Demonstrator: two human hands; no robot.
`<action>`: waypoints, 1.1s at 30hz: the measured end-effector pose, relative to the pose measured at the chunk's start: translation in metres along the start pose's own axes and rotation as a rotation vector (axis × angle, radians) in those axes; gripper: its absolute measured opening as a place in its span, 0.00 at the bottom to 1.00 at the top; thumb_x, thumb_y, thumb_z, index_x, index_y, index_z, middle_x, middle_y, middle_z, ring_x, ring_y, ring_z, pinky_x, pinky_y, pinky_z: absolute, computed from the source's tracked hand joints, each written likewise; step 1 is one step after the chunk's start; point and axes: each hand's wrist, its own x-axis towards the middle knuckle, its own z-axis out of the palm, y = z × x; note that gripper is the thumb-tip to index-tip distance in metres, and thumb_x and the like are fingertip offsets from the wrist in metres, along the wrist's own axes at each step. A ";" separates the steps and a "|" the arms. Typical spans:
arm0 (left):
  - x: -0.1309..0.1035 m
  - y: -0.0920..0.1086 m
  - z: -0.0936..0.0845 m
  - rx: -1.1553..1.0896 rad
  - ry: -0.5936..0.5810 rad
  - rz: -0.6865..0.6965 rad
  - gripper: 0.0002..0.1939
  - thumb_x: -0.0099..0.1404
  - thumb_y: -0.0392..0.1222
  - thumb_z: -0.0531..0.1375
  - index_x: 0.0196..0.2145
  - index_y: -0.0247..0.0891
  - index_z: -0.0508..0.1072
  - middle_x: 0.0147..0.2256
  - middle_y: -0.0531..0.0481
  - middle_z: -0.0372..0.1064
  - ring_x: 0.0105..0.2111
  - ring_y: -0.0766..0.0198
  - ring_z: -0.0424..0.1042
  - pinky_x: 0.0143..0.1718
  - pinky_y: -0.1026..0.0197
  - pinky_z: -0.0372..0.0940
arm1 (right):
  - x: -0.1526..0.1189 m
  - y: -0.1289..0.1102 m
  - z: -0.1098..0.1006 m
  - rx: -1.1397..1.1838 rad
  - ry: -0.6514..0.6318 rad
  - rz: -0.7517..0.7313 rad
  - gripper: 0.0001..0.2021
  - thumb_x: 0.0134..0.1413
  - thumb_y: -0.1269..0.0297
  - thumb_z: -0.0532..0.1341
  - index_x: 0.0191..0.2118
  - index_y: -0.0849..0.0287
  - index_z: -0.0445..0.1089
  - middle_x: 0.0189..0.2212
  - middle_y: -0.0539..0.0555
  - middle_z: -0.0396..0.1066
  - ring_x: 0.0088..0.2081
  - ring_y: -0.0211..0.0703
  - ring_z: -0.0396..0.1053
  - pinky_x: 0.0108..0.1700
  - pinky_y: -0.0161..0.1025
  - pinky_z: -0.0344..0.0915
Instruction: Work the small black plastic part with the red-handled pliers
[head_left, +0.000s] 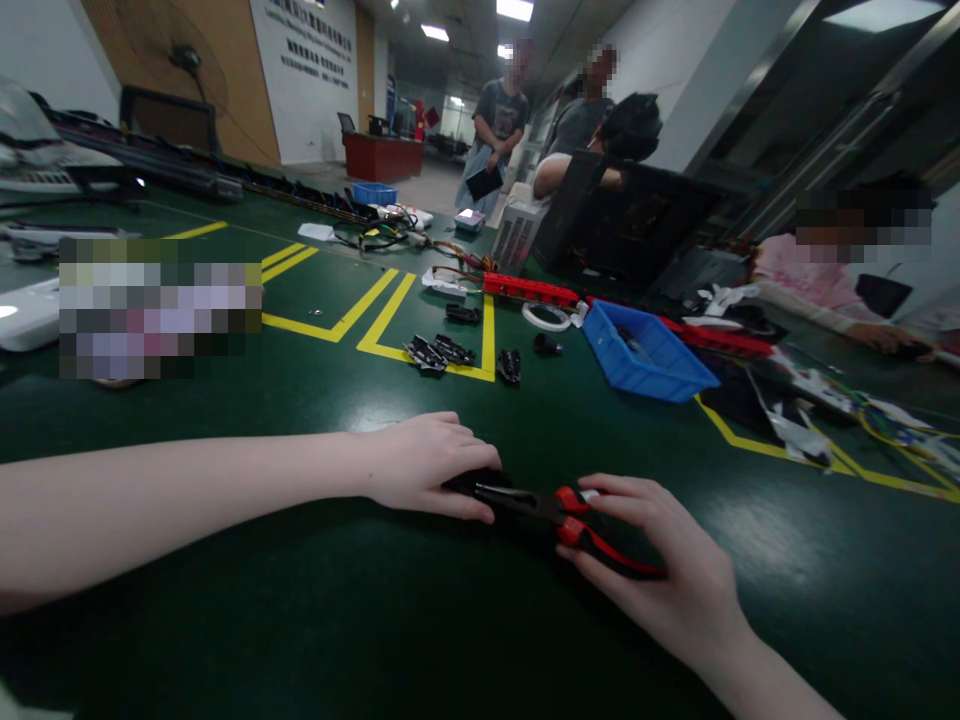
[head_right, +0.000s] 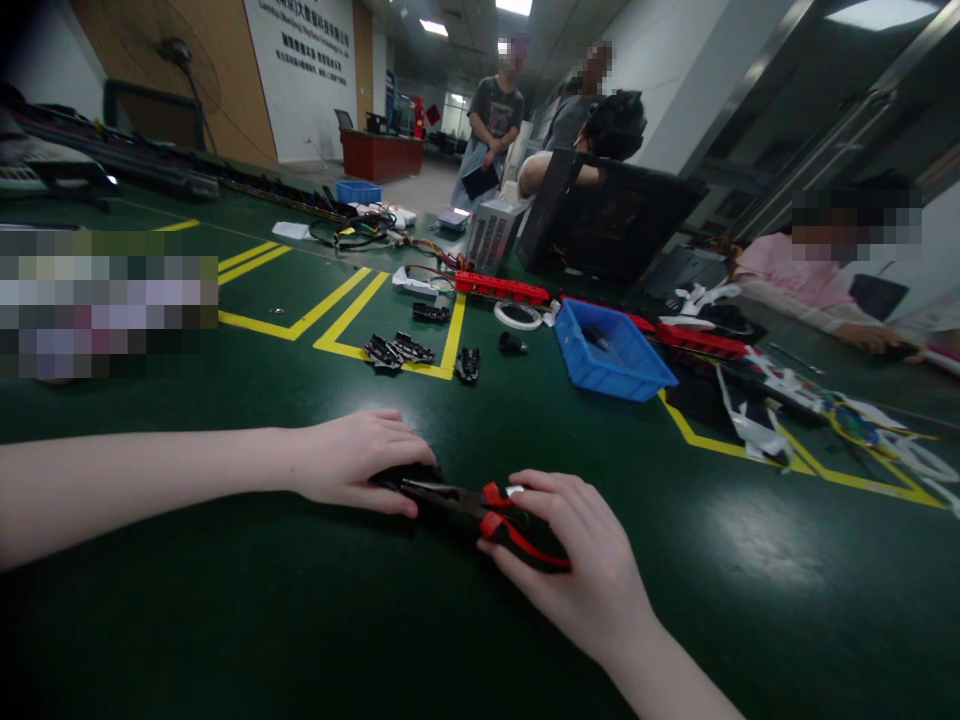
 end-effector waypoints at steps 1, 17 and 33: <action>0.000 0.000 0.000 -0.001 -0.002 0.001 0.16 0.67 0.53 0.59 0.43 0.36 0.69 0.39 0.48 0.73 0.35 0.60 0.71 0.39 0.59 0.60 | 0.000 0.001 0.000 0.000 0.003 0.006 0.16 0.52 0.61 0.66 0.46 0.56 0.66 0.43 0.57 0.73 0.43 0.48 0.74 0.42 0.45 0.73; 0.000 -0.001 0.002 0.006 0.013 0.001 0.18 0.67 0.54 0.59 0.44 0.36 0.69 0.39 0.47 0.74 0.35 0.60 0.72 0.40 0.59 0.59 | -0.004 0.003 0.002 -0.052 -0.034 -0.022 0.18 0.53 0.60 0.65 0.49 0.57 0.65 0.43 0.58 0.72 0.43 0.46 0.73 0.41 0.43 0.73; 0.001 -0.001 0.001 -0.010 0.009 0.005 0.19 0.67 0.54 0.60 0.45 0.36 0.69 0.40 0.48 0.74 0.37 0.59 0.72 0.40 0.59 0.59 | -0.002 0.005 0.002 -0.105 -0.180 0.010 0.19 0.53 0.61 0.63 0.51 0.57 0.65 0.42 0.59 0.71 0.42 0.47 0.71 0.40 0.43 0.72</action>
